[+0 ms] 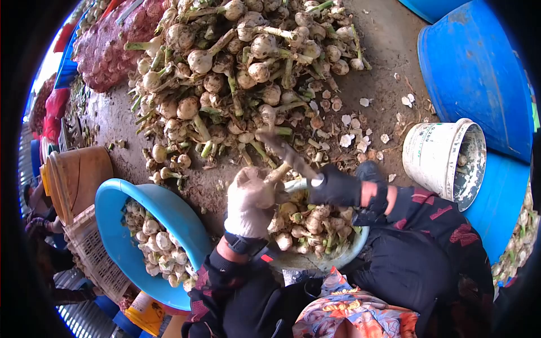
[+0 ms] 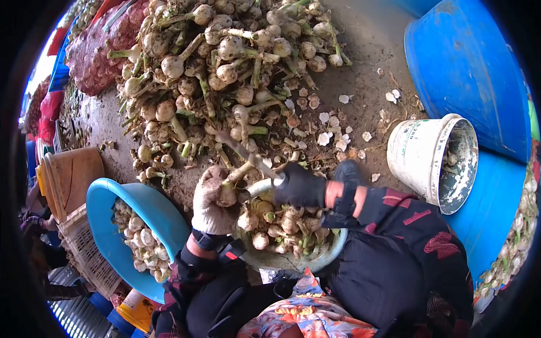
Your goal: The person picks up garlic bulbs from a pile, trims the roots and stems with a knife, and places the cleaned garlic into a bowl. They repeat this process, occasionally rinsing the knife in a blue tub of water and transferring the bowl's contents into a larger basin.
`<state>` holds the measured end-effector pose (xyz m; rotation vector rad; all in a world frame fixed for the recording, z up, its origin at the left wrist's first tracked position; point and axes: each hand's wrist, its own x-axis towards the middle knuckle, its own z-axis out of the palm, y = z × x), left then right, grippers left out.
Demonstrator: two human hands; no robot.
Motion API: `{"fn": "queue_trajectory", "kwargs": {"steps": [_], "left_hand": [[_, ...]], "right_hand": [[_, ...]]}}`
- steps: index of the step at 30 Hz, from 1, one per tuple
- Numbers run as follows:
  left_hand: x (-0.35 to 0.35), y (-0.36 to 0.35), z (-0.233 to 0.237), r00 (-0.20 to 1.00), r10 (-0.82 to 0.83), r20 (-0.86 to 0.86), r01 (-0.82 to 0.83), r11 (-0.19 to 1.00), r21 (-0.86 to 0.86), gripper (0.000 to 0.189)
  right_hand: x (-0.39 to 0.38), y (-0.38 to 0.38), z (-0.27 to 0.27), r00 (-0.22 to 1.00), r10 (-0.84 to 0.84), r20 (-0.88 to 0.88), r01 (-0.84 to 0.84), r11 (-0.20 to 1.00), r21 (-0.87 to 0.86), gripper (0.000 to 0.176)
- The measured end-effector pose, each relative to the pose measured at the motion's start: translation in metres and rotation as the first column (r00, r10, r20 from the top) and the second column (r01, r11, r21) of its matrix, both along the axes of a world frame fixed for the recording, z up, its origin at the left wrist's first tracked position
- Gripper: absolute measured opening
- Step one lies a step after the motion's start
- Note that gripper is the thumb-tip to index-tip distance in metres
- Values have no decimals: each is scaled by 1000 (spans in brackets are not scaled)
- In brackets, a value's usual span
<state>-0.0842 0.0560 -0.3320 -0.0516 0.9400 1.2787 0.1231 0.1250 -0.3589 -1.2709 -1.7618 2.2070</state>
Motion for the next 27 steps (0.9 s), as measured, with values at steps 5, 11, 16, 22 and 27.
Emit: {"fn": "queue_trajectory", "kwargs": {"steps": [5,11,16,22,27], "left_hand": [[-8,18,52,929,-298,-218,315,948,46,24],[-13,30,-8,-286,-97,-953,771,568,-289,31],[-5,72,-100,-628,528,-572,778,391,-493,25],[-30,69,-116,-704,515,-490,702,395,-593,28],[-30,61,-70,-709,136,-692,591,651,-477,48]], "right_hand": [[7,-15,-2,986,160,39,-145,958,-249,17],[24,9,-15,944,-179,279,233,957,-172,35],[27,13,-20,915,-376,143,398,898,-186,22],[41,15,-34,905,-395,157,418,893,-165,37],[35,26,-13,929,-358,90,369,912,-178,24]]}}
